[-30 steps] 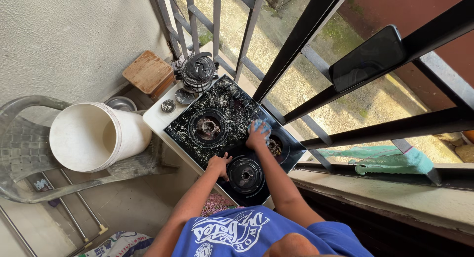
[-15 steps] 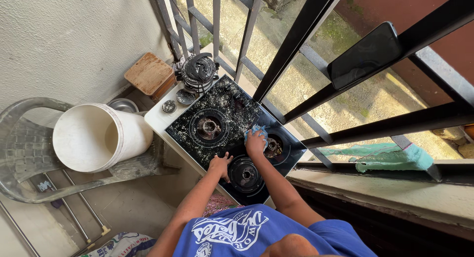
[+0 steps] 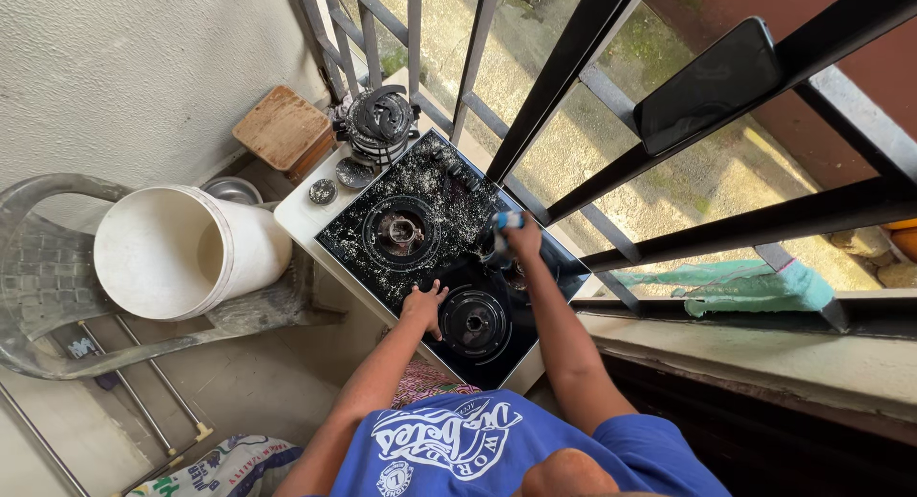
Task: The person repeatedly dips a cloth into a bucket of water, wrings it out, and wipes the surface of a glass-top gas stove. The person cleans around the burners and the flat glass surface, returning the cloth to the bucket multiple times to rinse and re-wet it.
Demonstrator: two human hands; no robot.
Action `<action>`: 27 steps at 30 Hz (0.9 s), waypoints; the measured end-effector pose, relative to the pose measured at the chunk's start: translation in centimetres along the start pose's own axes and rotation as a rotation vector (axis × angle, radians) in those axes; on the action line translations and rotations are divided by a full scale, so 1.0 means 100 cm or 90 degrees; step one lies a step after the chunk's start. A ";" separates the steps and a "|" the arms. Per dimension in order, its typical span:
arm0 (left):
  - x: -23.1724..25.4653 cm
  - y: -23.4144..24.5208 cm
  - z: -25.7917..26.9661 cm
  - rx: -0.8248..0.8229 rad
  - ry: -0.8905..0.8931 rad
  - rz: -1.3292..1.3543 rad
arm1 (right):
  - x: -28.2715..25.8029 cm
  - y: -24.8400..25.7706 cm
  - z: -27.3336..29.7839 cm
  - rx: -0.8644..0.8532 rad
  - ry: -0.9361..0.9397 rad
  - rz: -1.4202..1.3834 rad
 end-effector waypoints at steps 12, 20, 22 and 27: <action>-0.001 0.000 0.003 -0.004 -0.019 -0.005 | -0.005 -0.017 0.016 -0.026 0.286 0.260; -0.003 0.002 0.000 -0.004 -0.004 0.028 | 0.002 -0.024 0.065 -0.159 0.223 0.258; -0.003 0.002 0.000 -0.008 0.005 0.041 | 0.004 -0.026 0.080 -0.194 0.198 0.304; -0.003 0.004 0.000 -0.001 -0.012 0.015 | 0.009 -0.030 0.100 -0.260 0.219 0.409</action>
Point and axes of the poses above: each hand's wrist, its own z-axis away from the middle knuckle, its own y-axis out of the back of the hand, x = y × z, the point moved 2 cm from there along -z, towards the middle knuckle, and after that the axes turned 14 degrees about x, right-handed, at the moved point
